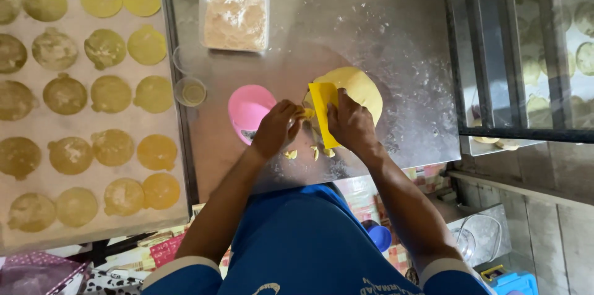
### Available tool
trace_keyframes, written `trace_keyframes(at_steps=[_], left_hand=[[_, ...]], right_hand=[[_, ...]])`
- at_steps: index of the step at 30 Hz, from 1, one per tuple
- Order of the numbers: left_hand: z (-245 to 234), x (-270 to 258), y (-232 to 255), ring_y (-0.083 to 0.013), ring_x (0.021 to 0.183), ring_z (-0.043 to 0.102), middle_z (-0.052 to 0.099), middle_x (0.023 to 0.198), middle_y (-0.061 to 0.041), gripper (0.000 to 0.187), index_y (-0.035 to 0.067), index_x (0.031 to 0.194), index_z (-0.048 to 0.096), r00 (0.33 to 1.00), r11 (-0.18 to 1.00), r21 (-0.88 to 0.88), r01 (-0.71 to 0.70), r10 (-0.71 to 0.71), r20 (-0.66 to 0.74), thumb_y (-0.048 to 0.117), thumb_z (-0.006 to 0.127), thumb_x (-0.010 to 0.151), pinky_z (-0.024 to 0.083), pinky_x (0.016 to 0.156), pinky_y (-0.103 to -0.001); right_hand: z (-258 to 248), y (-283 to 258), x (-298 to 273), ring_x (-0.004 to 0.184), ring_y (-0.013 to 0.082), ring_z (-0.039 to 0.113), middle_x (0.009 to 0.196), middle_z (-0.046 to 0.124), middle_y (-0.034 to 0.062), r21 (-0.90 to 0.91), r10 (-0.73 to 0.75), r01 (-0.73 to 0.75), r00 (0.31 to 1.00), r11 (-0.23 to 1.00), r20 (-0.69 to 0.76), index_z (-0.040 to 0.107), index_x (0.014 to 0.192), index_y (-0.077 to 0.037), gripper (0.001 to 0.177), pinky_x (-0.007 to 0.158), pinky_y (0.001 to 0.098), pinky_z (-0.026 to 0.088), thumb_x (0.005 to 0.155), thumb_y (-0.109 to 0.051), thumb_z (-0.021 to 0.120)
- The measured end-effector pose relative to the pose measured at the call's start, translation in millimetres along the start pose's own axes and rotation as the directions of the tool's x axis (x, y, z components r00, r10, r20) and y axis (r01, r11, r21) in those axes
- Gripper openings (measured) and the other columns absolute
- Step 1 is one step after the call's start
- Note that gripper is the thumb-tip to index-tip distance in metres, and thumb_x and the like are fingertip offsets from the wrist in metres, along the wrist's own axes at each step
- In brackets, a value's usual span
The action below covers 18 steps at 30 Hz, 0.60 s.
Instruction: The person portions a large ball of yellow dough into small pieces using a yellow plastic scraper and a pink digital scale. Each piece is weighed and then placed on a metal counter. The person repeats this process throughout the clip.
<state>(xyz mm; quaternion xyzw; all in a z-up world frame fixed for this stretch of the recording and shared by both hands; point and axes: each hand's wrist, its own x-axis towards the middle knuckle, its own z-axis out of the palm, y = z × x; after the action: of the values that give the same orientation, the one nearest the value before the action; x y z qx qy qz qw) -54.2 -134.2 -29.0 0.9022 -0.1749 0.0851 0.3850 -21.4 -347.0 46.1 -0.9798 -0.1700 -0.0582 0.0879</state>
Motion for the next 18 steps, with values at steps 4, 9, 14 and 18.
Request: trace_keyframes(at_steps=[4, 9, 14, 18], left_hand=[[5, 16, -7, -0.0313, 0.097, 0.071, 0.064, 0.110, -0.011, 0.021, 0.007, 0.109, 0.067, 1.000, 1.000, -0.021, -0.002, 0.001, -0.005, 0.013, 0.070, 0.090, 0.060, 0.081, -0.036], [28, 25, -30, -0.0302, 0.116, 0.066, 0.063, 0.124, -0.009, 0.032, 0.010, 0.121, 0.067, 0.984, 0.971, 0.225, -0.075, 0.035, 0.177, 0.015, 0.071, 0.089, 0.056, 0.087, -0.037], [34, 26, -43, -0.0324, 0.117, 0.062, 0.063, 0.117, -0.011, 0.026, 0.006, 0.108, 0.072, 0.981, 0.973, 0.177, -0.151, 0.126, 0.145, 0.005, 0.073, 0.082, 0.052, 0.098, -0.037], [42, 23, -52, -0.0315, 0.122, 0.062, 0.063, 0.123, -0.011, 0.043, 0.004, 0.118, 0.070, 0.974, 0.983, 0.147, -0.110, 0.077, 0.214, 0.000, 0.069, 0.075, 0.051, 0.103, -0.037]], right_hand=[[10, -7, 8, 0.068, 0.0444, 0.074, 0.084, 0.074, 0.0190, 0.023, 0.038, -0.039, 0.998, 0.999, 0.043, 0.060, 0.132, -0.003, 0.048, 0.062, 0.0550, 0.060, 0.097, -0.035, 0.056], [40, -12, 11, 0.062, 0.0381, 0.075, 0.074, 0.072, 0.0125, -0.114, -0.005, 0.017, 0.995, 0.993, 0.100, 0.053, 0.132, -0.002, 0.045, 0.057, 0.0488, 0.061, 0.096, -0.029, 0.051], [68, -22, 8, 0.057, 0.0349, 0.073, 0.071, 0.070, 0.0109, -0.215, -0.076, 0.087, 0.995, 0.973, 0.061, 0.051, 0.134, 0.000, 0.052, 0.054, 0.0464, 0.062, 0.090, -0.027, 0.055], [88, -28, 18, 0.056, 0.0342, 0.072, 0.070, 0.068, 0.0120, -0.247, -0.155, 0.135, 0.986, 0.960, -0.060, 0.050, 0.136, 0.000, 0.064, 0.052, 0.0464, 0.062, 0.082, -0.030, 0.064]])
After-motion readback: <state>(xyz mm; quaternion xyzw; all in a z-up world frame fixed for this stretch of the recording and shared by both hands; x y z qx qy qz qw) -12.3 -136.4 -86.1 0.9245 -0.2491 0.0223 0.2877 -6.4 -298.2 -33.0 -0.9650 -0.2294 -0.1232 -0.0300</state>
